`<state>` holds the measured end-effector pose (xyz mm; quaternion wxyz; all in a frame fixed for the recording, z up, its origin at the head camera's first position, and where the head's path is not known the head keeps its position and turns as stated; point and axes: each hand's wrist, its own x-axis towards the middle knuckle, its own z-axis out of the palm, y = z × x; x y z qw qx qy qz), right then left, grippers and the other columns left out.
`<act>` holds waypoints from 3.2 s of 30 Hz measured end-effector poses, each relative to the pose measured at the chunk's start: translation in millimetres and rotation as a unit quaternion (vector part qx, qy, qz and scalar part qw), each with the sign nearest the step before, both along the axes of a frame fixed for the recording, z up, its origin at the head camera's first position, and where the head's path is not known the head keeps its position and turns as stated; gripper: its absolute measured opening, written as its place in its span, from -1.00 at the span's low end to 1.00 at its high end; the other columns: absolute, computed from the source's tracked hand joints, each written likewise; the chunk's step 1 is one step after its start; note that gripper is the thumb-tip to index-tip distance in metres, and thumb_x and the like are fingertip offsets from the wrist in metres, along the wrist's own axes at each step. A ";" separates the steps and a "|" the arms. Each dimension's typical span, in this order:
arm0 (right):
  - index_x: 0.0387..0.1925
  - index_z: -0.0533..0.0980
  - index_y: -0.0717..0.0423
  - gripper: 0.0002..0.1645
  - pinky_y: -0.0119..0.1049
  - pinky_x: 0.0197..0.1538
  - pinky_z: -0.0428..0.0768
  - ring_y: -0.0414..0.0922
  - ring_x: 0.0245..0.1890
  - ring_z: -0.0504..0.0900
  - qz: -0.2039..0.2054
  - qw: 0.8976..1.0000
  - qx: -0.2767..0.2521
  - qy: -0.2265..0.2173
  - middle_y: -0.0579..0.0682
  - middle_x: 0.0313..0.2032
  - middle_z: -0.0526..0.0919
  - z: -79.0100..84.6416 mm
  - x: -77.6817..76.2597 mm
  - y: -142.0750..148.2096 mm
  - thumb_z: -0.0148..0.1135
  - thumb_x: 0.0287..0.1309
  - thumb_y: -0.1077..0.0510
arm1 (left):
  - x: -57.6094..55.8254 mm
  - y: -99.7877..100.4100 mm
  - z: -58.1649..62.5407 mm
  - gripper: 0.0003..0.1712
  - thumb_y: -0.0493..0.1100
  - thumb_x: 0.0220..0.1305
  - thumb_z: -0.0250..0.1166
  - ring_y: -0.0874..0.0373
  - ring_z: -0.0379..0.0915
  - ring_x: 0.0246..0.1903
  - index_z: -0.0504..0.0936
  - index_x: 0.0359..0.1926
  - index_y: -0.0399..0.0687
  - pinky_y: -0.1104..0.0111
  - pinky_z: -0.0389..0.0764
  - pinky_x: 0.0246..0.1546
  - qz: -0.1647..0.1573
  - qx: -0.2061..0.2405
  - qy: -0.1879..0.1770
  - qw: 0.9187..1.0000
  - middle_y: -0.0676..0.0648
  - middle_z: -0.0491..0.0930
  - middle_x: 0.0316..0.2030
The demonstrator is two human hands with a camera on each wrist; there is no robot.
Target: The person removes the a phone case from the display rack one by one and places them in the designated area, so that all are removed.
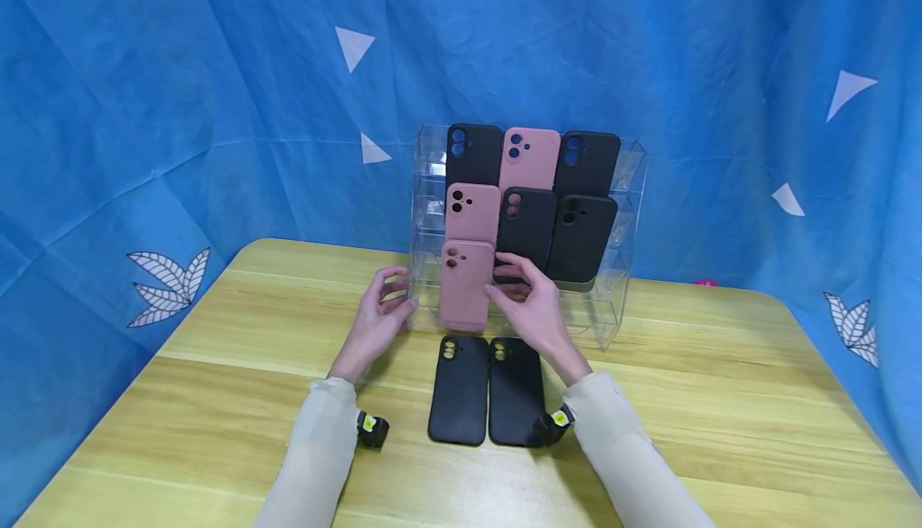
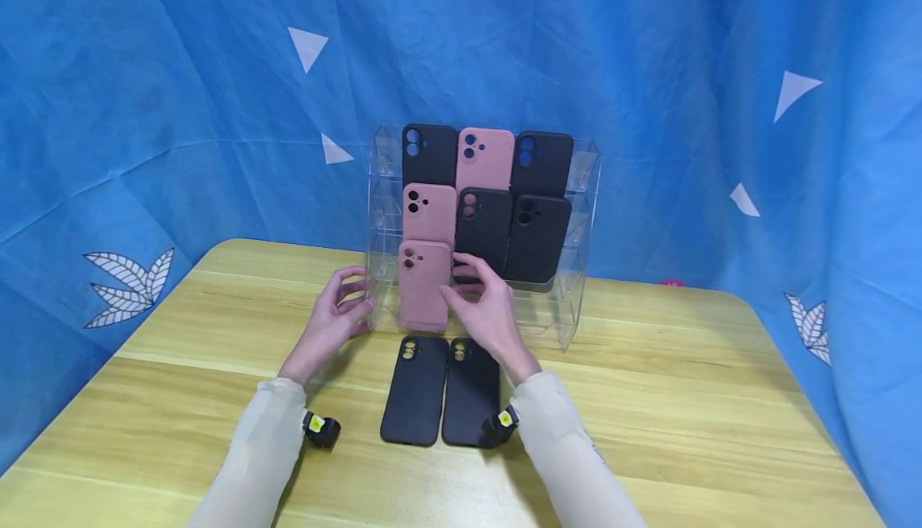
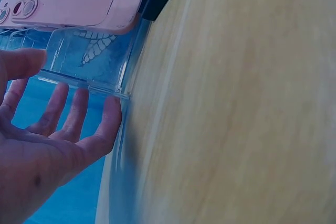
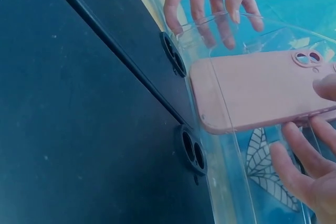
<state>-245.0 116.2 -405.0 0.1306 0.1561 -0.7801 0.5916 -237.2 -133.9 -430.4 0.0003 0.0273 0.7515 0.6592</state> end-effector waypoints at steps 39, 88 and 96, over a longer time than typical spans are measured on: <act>0.07 0.61 0.25 -0.58 -0.52 -0.15 0.70 -0.26 -0.33 0.69 -0.022 0.993 -0.077 0.082 0.31 -0.22 0.67 2.1 -2.0 4.0 0.39 0.16 0.44 | 0.8 -0.4 2.4 -0.43 -0.28 0.45 0.21 -0.21 0.42 0.35 0.31 0.40 0.10 0.04 0.68 0.00 -0.002 0.005 -0.006 1.000 -0.22 0.40 0.35; 0.23 0.37 0.22 -0.41 -0.41 -0.43 0.62 -0.25 -0.38 0.66 0.022 0.999 -0.014 -0.021 0.18 -0.26 0.61 11.7 33.7 58.8 0.15 0.16 0.53 | -1.3 -2.5 -1.1 -0.43 -0.28 0.47 0.18 -0.19 0.40 0.36 0.29 0.41 0.10 0.16 0.69 -0.08 -0.007 0.007 -0.005 1.000 -0.21 0.39 0.36; 0.23 0.37 0.22 -0.42 -0.38 -0.41 0.64 -0.22 -0.37 0.66 0.027 0.999 0.015 -0.045 0.27 -0.22 0.60 11.1 38.6 72.8 0.14 0.17 0.53 | 1.2 -0.5 0.8 -0.43 -0.28 0.46 0.19 -0.20 0.42 0.35 0.30 0.40 0.12 0.12 0.69 -0.06 -0.004 0.000 -0.006 1.000 -0.21 0.40 0.35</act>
